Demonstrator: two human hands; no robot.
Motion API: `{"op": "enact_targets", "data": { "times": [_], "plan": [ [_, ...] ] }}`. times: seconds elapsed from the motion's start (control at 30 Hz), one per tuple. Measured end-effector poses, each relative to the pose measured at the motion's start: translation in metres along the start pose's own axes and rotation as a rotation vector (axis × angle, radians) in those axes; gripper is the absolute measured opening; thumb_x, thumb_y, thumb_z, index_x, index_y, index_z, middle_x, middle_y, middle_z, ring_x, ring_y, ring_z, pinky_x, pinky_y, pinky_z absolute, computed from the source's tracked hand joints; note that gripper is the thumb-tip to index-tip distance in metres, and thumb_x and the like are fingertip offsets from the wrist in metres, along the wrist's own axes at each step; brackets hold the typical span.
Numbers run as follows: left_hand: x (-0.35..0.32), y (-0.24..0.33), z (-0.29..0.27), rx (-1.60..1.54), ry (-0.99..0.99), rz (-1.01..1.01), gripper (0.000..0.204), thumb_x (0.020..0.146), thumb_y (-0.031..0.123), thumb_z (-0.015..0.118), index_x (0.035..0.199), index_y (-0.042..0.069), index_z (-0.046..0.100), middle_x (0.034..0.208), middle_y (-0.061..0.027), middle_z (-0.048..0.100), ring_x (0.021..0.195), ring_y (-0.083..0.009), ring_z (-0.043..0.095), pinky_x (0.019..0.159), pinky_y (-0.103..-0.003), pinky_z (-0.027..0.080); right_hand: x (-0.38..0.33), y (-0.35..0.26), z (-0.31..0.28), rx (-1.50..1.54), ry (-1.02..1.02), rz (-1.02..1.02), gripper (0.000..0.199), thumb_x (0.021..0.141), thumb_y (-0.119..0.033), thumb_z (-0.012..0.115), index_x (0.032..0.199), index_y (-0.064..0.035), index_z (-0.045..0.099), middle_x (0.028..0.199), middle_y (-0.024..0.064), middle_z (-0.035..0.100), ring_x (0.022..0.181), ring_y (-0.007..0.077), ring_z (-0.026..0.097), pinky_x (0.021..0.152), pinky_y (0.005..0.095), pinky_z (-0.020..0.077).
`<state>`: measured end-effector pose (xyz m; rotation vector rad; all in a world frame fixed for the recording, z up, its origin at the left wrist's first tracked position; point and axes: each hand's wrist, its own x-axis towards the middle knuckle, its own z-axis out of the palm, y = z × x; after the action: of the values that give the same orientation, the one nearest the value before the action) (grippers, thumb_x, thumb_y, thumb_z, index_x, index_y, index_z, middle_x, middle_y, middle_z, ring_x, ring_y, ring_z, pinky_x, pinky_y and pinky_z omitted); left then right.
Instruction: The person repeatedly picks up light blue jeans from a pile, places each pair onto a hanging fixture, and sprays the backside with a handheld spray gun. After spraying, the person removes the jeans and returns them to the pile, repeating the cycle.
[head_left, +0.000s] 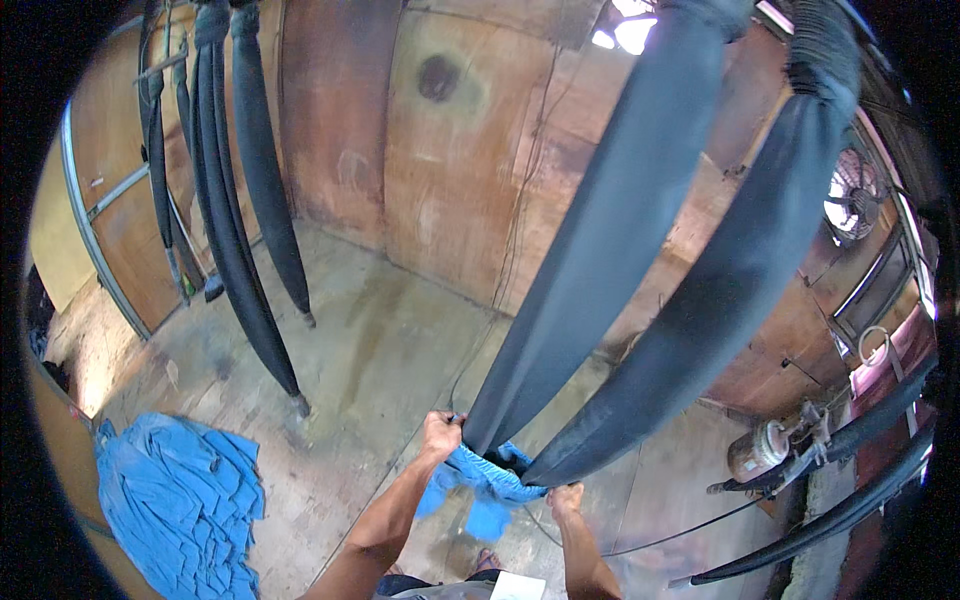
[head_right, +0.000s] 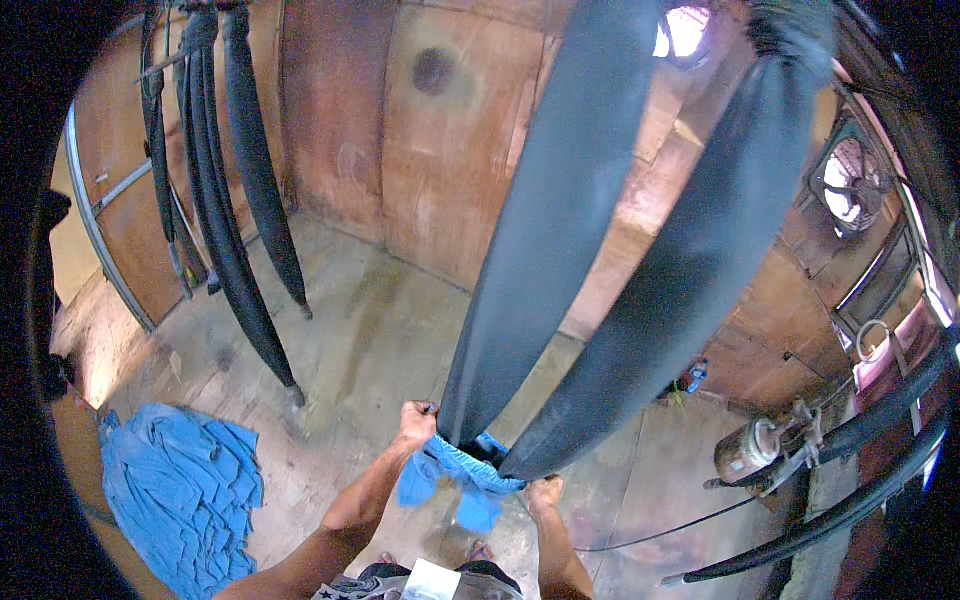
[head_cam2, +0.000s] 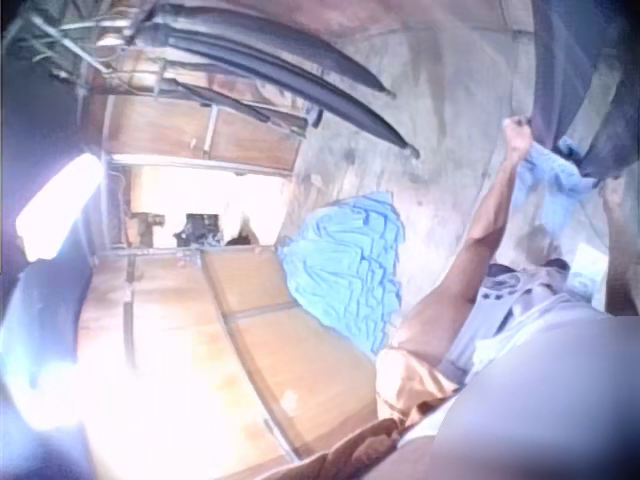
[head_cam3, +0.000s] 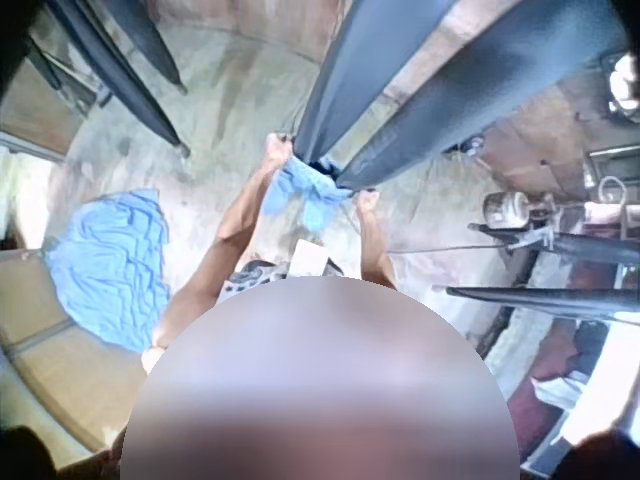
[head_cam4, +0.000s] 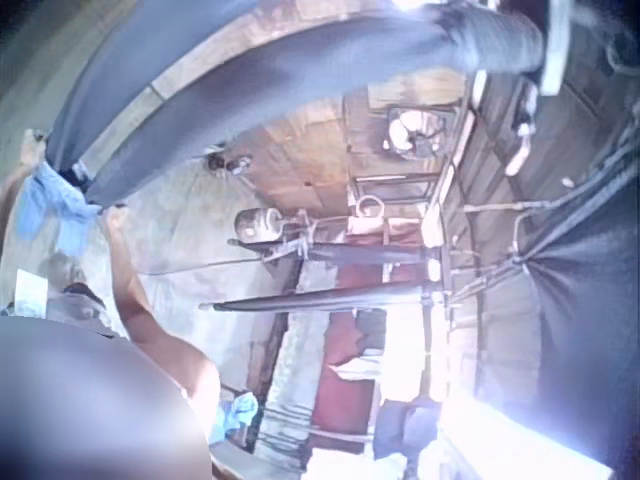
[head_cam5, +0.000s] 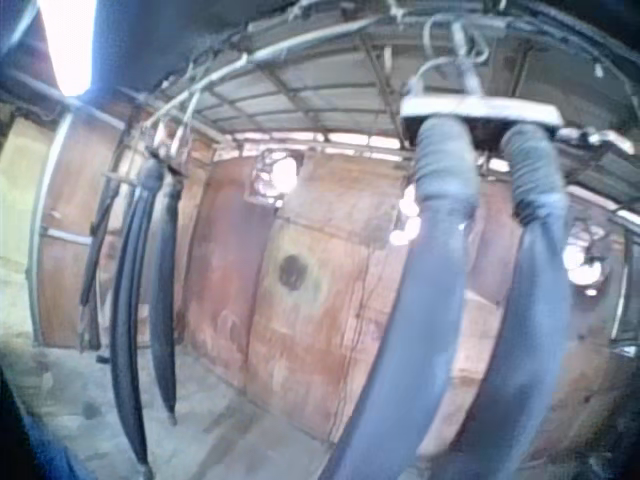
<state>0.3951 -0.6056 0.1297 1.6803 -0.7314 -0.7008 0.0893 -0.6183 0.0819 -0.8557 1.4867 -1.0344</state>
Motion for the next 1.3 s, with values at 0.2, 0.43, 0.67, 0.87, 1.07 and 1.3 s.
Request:
{"op": "enact_targets", "data": {
  "times": [0.2,0.43,0.67,0.87,1.07,1.3],
  "plan": [
    [-0.014,0.103,0.004,-0.132,-0.071,-0.1,0.023,0.092,0.012,0.067,0.084,-0.008,0.074,0.073,-0.0087,0.07,0.063,-0.0139,0.058,0.057,-0.037,0.049,0.008,-0.094,-0.035,0.123,0.014,-0.243,0.012,0.095,-0.008,0.058,0.096,-0.003,0.048,0.073,0.0071,0.057,0.051,0.0149,0.05,0.04,0.0325,0.0384],
    [0.01,0.355,-0.016,-0.307,-0.134,0.329,0.023,0.095,0.011,0.062,0.078,-0.001,0.072,0.068,-0.0051,0.065,0.056,-0.0129,0.052,0.047,-0.035,0.041,-0.025,-0.415,-0.07,0.035,-0.321,-0.677,0.02,0.096,-0.008,0.057,0.082,-0.0011,0.068,0.057,-0.0034,0.05,0.039,0.0065,0.036,0.034,0.025,0.0248],
    [-0.002,0.607,-0.06,-0.17,-0.03,0.443,0.027,0.091,0.015,0.064,0.065,0.005,0.061,0.059,-0.0045,0.055,0.045,-0.0116,0.043,0.039,-0.032,0.028,-0.109,-0.648,-0.051,0.005,-0.237,-0.77,0.022,0.096,-0.022,0.062,0.083,-0.005,0.064,0.05,-0.0068,0.042,0.036,0.0061,0.033,0.032,0.0259,0.0218],
    [-0.011,0.657,-0.073,0.137,0.0,0.433,0.032,0.087,0.013,0.056,0.058,0.014,0.044,0.053,0.0022,0.038,0.042,-0.0071,0.03,0.041,-0.027,0.014,-0.104,-0.706,-0.038,-0.089,-0.38,-0.817,0.015,0.096,-0.015,0.061,0.085,-0.0045,0.061,0.055,-0.0059,0.042,0.042,0.0046,0.032,0.038,0.0232,0.0226],
    [-0.007,0.674,-0.097,0.189,-0.092,0.527,0.034,0.089,0.018,0.06,0.058,0.011,0.046,0.054,0.0032,0.042,0.042,-0.0081,0.032,0.041,-0.029,0.019,-0.128,-0.715,-0.015,-0.192,-0.278,-0.889,0.027,0.099,-0.024,0.058,0.09,0.0009,0.066,0.057,-0.002,0.048,0.043,0.0088,0.039,0.039,0.0271,0.0301],
    [-0.043,0.627,-0.078,0.583,0.427,1.773,0.037,0.092,0.038,0.069,0.11,0.005,0.065,0.073,-0.0195,0.068,0.074,-0.0349,0.071,0.065,-0.043,0.053,-0.137,-0.706,-0.059,0.041,0.169,-1.733,0.032,0.1,-0.03,0.059,0.113,-0.0024,0.069,0.064,0.0015,0.056,0.051,0.0069,0.051,0.045,0.0231,0.0397]
  ]
}}
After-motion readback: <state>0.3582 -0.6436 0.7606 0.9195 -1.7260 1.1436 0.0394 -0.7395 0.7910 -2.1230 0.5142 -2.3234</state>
